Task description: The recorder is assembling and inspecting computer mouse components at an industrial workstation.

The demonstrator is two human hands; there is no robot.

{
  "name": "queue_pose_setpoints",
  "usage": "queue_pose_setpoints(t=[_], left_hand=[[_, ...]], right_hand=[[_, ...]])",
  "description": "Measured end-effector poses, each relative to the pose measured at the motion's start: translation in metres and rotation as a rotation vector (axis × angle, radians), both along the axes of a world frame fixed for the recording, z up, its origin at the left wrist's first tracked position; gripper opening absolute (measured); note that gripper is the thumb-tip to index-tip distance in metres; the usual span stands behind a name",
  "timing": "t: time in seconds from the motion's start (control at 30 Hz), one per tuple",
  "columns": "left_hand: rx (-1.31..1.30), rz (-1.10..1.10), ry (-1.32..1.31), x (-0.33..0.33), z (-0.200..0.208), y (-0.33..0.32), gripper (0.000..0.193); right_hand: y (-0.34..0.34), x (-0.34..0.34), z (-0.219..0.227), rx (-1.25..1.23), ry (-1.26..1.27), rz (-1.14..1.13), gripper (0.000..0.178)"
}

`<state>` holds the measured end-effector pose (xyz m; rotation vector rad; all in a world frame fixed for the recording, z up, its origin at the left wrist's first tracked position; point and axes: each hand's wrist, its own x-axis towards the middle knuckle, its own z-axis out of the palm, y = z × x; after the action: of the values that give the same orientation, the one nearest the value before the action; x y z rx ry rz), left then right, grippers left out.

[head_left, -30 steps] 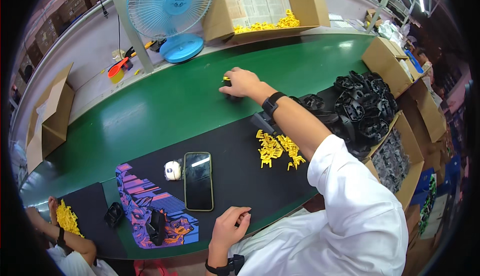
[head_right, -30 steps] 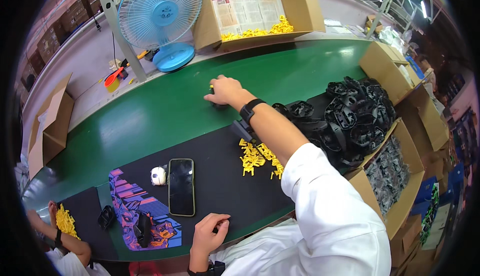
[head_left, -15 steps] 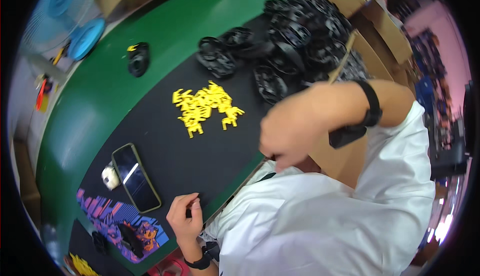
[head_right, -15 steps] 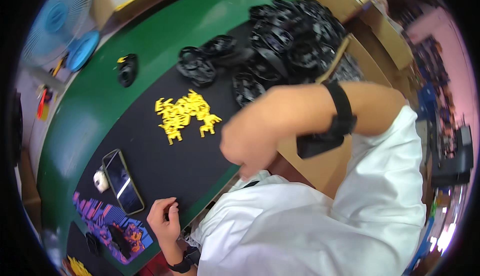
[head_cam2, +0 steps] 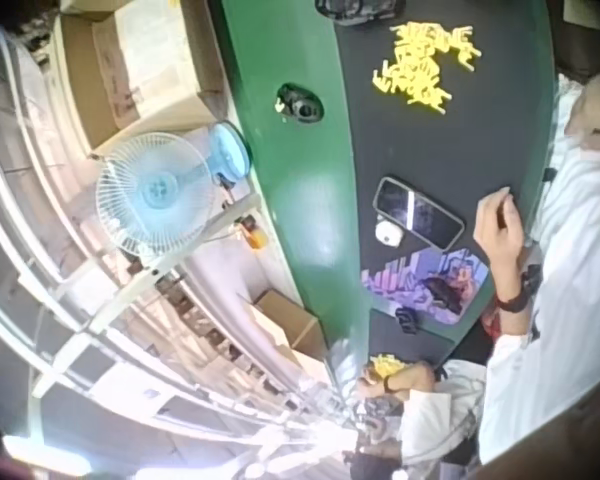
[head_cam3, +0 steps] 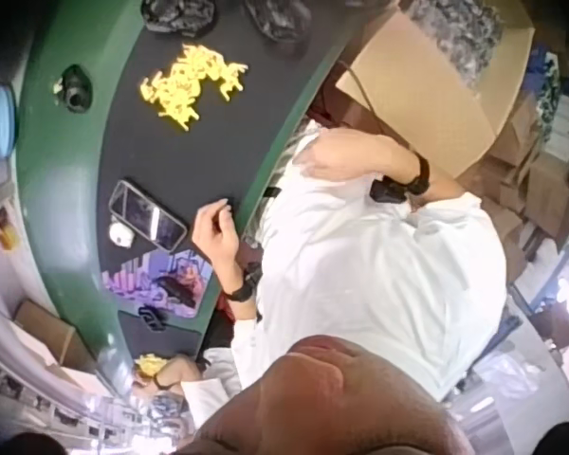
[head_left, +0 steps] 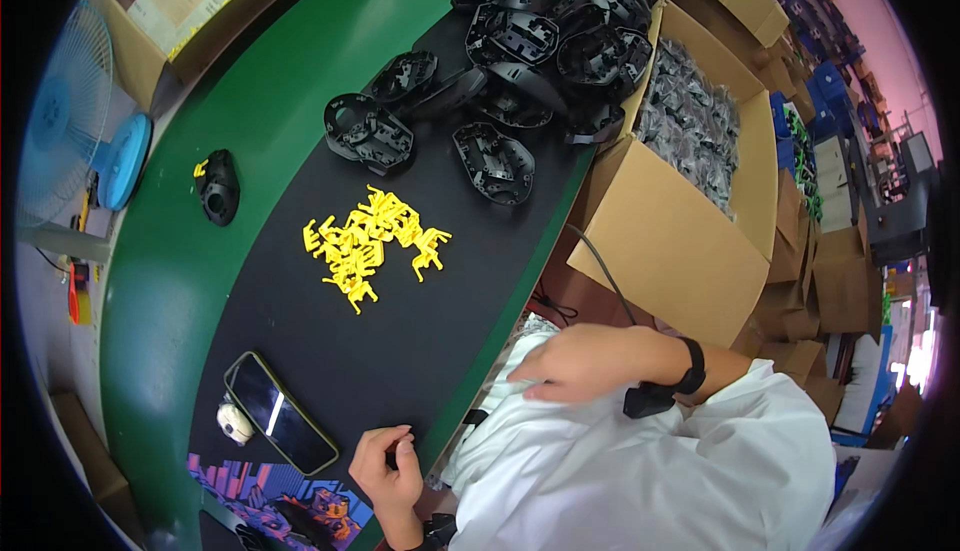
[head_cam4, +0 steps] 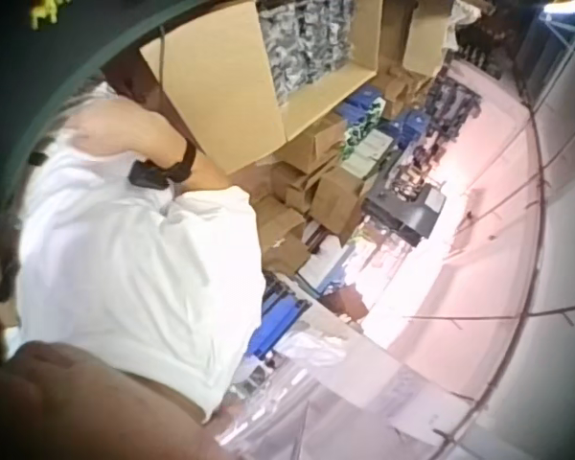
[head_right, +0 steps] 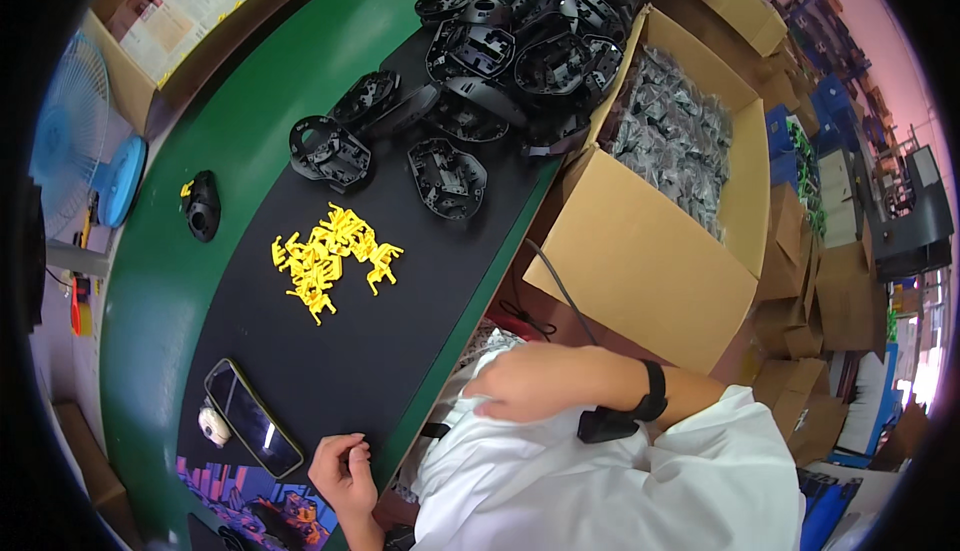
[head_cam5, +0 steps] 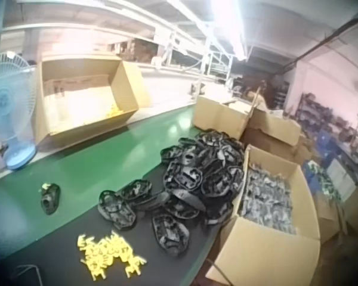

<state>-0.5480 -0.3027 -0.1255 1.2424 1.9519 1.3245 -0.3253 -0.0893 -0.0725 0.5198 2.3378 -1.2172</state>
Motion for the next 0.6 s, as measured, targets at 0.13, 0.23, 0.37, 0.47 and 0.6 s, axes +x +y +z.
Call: queue_pose_setpoints(t=[0.13, 0.23, 0.37, 0.47, 0.6], left_hand=[[0.008, 0.026, -0.028, -0.001, 0.004, 0.002, 0.010], [0.028, 0.088, -0.008, -0.001, 0.013, 0.006, 0.010], [-0.080, 0.180, 0.011, -0.004, 0.023, 0.001, 0.010], [0.087, 0.038, 0.007, -0.003, 0.016, 0.006, 0.013], [0.148, 0.067, -0.045, 0.006, 0.007, 0.003, 0.010]], right_hand=[[0.024, 0.018, -0.050, 0.205, 0.125, -0.435, 0.028], [0.040, 0.047, -0.159, 0.469, -0.053, -0.659, 0.042], [0.073, -0.062, -0.261, 0.091, 0.133, -0.624, 0.043], [0.052, -0.267, -0.266, -0.032, 0.371, -0.207, 0.041], [-0.113, -0.391, -0.250, -0.257, 0.495, 0.305, 0.040]])
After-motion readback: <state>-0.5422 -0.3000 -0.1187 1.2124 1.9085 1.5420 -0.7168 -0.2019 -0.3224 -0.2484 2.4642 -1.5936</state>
